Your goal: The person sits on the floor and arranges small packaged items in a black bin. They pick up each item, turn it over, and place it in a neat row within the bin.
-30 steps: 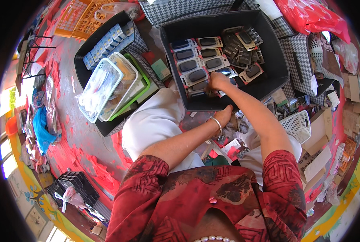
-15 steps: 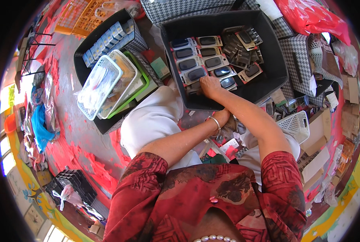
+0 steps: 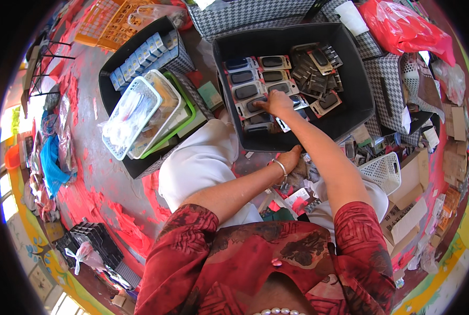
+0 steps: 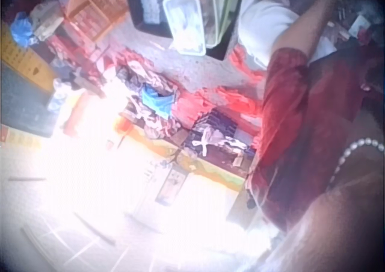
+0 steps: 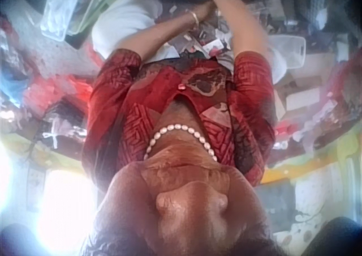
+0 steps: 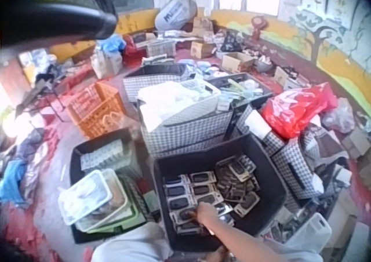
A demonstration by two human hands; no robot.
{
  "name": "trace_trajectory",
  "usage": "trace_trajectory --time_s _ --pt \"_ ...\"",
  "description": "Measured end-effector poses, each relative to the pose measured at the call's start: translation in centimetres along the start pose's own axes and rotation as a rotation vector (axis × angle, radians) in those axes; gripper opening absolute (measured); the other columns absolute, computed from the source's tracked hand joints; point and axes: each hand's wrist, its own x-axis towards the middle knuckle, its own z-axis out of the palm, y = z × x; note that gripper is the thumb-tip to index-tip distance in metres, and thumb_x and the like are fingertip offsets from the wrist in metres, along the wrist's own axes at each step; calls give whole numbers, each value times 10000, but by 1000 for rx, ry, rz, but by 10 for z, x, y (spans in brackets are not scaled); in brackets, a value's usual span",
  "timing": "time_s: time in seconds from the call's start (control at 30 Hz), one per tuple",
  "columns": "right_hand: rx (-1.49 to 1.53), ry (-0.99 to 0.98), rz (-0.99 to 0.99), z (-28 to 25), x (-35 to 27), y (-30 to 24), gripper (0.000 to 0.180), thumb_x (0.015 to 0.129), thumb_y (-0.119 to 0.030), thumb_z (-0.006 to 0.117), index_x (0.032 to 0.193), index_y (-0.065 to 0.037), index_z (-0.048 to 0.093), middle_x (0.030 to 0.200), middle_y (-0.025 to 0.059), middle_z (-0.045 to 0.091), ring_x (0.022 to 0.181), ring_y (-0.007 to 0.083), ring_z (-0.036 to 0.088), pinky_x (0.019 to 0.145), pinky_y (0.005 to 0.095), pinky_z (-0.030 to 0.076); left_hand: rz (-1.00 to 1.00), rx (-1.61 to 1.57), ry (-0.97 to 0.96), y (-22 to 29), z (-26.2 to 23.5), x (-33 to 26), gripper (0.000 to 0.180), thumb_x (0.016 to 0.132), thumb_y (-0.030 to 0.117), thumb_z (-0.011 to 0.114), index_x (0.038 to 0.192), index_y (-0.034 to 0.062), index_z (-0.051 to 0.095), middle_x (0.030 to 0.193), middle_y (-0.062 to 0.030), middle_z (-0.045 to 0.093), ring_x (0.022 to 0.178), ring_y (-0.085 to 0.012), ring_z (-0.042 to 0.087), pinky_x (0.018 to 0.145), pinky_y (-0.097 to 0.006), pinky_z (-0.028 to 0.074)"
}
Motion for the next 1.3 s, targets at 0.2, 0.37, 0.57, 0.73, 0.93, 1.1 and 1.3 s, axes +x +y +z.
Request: trace_trajectory --time_s 0.2,0.37,0.57,0.73,0.93,1.1,1.3 --pt "124 -35 61 -6 3 0 432 616 -346 729 872 -15 621 886 163 621 845 262 603 738 333 474 -35 -91 -34 -1 0 2 605 826 532 289 1184 84 481 1186 -217 479 1107 -298 465 889 -349 354" --pt "636 -283 -72 -33 1 17 247 583 -201 739 676 -4 622 619 103 596 604 164 569 586 293 436 -33 -68 21 1 -1 2 669 777 531 365 1132 -21 493 1166 -231 489 1080 -291 480 869 -346 359" --pt "772 -274 -120 -73 7 35 194 671 -80 654 838 -8 587 650 8 536 491 58 422 441 200 318 -18 -153 -1 3 -2 -8 705 744 524 394 1093 -80 495 1157 -246 488 1048 -304 489 864 -347 353" --pt "619 -197 -432 -95 17 36 253 687 -55 582 931 9 607 777 57 609 688 110 542 634 251 433 -4 -164 7 5 -3 -10 690 752 511 392 1083 -84 502 1131 -240 507 1031 -293 498 859 -348 353" --pt "-180 -408 -784 -57 12 -23 330 641 -26 510 952 -61 614 933 144 612 892 286 580 754 367 455 -29 -172 -40 3 -2 -7 663 794 504 368 1089 -76 498 1101 -220 526 1001 -291 511 863 -348 356" --pt "-170 52 -607 -16 6 -34 207 665 -101 572 866 -67 608 841 155 615 868 316 574 718 388 452 90 -170 -31 1 -3 -4 659 791 511 369 1111 -53 486 1107 -205 526 990 -281 518 851 -346 369" --pt "-119 -96 -144 -26 -2 25 367 639 -356 687 816 -42 618 846 168 617 797 303 599 674 402 465 -44 -129 -23 4 -2 -2 636 784 523 363 1114 1 515 1125 -182 525 997 -269 520 841 -335 376"
